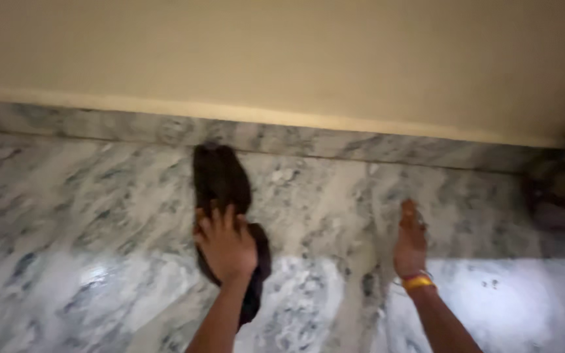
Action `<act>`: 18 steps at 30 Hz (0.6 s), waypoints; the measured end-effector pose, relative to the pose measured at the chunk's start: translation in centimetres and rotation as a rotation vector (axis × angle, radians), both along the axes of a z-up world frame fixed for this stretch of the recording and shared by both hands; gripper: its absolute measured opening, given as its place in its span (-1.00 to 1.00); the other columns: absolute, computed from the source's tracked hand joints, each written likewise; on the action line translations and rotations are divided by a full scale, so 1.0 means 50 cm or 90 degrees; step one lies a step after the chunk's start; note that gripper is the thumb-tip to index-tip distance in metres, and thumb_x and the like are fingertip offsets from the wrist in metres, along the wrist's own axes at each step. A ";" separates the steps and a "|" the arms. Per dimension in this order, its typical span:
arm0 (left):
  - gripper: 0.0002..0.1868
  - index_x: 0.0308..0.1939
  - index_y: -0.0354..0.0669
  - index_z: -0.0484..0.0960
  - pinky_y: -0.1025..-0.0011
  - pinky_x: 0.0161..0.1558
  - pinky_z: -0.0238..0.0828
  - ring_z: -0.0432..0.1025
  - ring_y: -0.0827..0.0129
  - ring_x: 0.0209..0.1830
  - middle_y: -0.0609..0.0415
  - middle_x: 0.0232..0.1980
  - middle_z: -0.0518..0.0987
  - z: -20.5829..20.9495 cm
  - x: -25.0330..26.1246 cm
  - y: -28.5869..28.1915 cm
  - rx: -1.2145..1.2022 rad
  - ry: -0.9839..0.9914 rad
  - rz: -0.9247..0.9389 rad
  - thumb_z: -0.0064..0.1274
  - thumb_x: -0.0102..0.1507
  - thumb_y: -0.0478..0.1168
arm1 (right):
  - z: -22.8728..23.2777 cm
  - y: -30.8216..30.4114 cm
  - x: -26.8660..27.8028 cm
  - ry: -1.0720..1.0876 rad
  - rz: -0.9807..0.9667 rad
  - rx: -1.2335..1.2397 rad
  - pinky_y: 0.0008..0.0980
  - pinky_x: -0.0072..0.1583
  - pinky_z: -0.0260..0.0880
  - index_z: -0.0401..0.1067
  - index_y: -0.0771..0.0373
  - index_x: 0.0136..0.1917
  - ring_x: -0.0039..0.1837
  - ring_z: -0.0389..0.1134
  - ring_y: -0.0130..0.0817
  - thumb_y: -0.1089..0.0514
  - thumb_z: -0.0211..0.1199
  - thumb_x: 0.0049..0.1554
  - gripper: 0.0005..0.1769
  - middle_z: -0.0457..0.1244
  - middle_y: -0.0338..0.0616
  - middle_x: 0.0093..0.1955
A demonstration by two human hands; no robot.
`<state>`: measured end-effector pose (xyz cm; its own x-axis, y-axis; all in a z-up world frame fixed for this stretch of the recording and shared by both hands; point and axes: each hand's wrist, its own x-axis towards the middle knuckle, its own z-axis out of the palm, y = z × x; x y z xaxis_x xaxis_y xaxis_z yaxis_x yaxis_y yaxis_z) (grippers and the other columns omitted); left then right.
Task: The person wipes the floor using a dark cloth by hand, سپس rinses and wrings the cloth in a blue basin of water before continuing to wipe the floor.
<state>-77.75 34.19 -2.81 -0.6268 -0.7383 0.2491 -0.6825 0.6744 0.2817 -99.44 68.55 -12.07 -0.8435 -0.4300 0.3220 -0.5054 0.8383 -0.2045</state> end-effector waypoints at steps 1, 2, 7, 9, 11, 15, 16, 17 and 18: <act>-0.46 0.38 0.05 0.45 -0.09 0.50 -0.28 -0.14 -0.03 0.65 0.01 0.61 0.21 -0.008 0.000 0.010 0.003 0.009 0.026 -0.31 0.38 0.08 | 0.021 0.059 0.021 0.018 0.006 0.036 0.12 0.53 -0.10 -0.03 0.29 0.62 0.70 -0.13 -0.06 0.33 -0.04 0.14 -0.23 -0.20 0.01 0.76; -0.47 0.39 0.05 0.46 -0.11 0.50 -0.30 -0.15 -0.04 0.66 0.01 0.62 0.20 -0.016 -0.001 0.016 -0.001 0.015 0.032 -0.31 0.41 0.07 | 0.052 0.102 0.039 0.035 0.011 0.072 0.16 0.49 -0.09 -0.02 0.32 0.59 0.69 -0.15 0.02 0.30 -0.01 0.13 -0.24 -0.22 0.10 0.75; -0.44 0.38 0.01 0.50 -0.23 0.42 -0.36 -0.19 -0.24 0.59 -0.13 0.60 0.18 -0.044 -0.055 0.023 -0.057 0.075 0.090 -0.31 0.39 0.09 | 0.162 0.038 0.136 -0.110 -0.093 0.130 0.01 0.60 -0.16 -0.11 0.33 0.62 0.68 -0.09 0.08 -0.02 -0.07 0.34 -0.29 -0.03 0.14 0.62; -0.44 0.45 -0.02 0.49 -0.22 0.50 -0.34 -0.18 -0.23 0.66 -0.15 0.64 0.18 -0.049 -0.085 0.028 -0.076 0.083 0.065 -0.34 0.48 0.08 | 0.194 0.024 0.143 -0.118 -0.069 -0.076 0.01 0.60 -0.21 -0.20 0.35 0.68 0.65 -0.10 0.14 -0.12 -0.08 0.31 -0.15 0.00 0.20 0.57; -0.44 0.46 -0.03 0.47 -0.22 0.53 -0.32 -0.18 -0.22 0.68 -0.16 0.65 0.19 -0.055 -0.126 0.035 -0.073 0.080 0.026 -0.35 0.50 0.09 | 0.203 0.021 0.148 -0.084 -0.034 -0.083 -0.01 0.56 -0.22 -0.22 0.36 0.66 0.63 -0.10 0.19 -0.22 -0.11 0.29 -0.10 -0.05 0.27 0.62; -0.42 0.43 -0.04 0.43 -0.19 0.49 -0.29 -0.15 -0.12 0.66 -0.16 0.61 0.21 -0.063 -0.252 0.072 -0.021 0.053 -0.072 -0.36 0.44 0.11 | 0.196 0.023 0.146 -0.090 -0.029 -0.080 0.01 0.59 -0.24 -0.25 0.35 0.68 0.65 -0.11 0.17 -0.22 -0.15 0.30 -0.10 -0.04 0.22 0.62; -0.41 0.43 -0.04 0.42 -0.18 0.47 -0.28 -0.15 -0.09 0.66 -0.16 0.60 0.21 -0.063 -0.282 0.095 -0.007 0.050 -0.094 -0.37 0.43 0.11 | 0.195 0.024 0.144 -0.078 -0.020 -0.078 0.01 0.58 -0.25 -0.23 0.35 0.67 0.66 -0.12 0.18 -0.23 -0.15 0.31 -0.12 -0.06 0.23 0.64; -0.40 0.45 -0.03 0.40 -0.17 0.48 -0.29 -0.15 -0.08 0.65 -0.15 0.58 0.22 -0.063 -0.308 0.124 0.007 0.025 -0.135 -0.38 0.43 0.11 | 0.194 0.028 0.145 -0.067 -0.014 -0.076 0.02 0.58 -0.26 -0.22 0.34 0.66 0.66 -0.14 0.19 -0.23 -0.15 0.32 -0.13 -0.09 0.24 0.67; -0.39 0.47 -0.02 0.38 -0.16 0.50 -0.29 -0.15 -0.06 0.65 -0.14 0.56 0.22 -0.062 -0.332 0.158 0.021 0.001 -0.176 -0.38 0.42 0.11 | 0.193 0.030 0.146 -0.071 -0.015 -0.081 0.02 0.58 -0.27 -0.22 0.35 0.67 0.66 -0.14 0.19 -0.24 -0.16 0.32 -0.12 -0.09 0.23 0.67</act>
<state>-94.37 42.07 -5.89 -0.8056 -0.5464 0.2288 -0.4731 0.8259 0.3067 -92.15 70.06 -2.40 -0.8864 -0.3707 0.2772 -0.4539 0.8135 -0.3635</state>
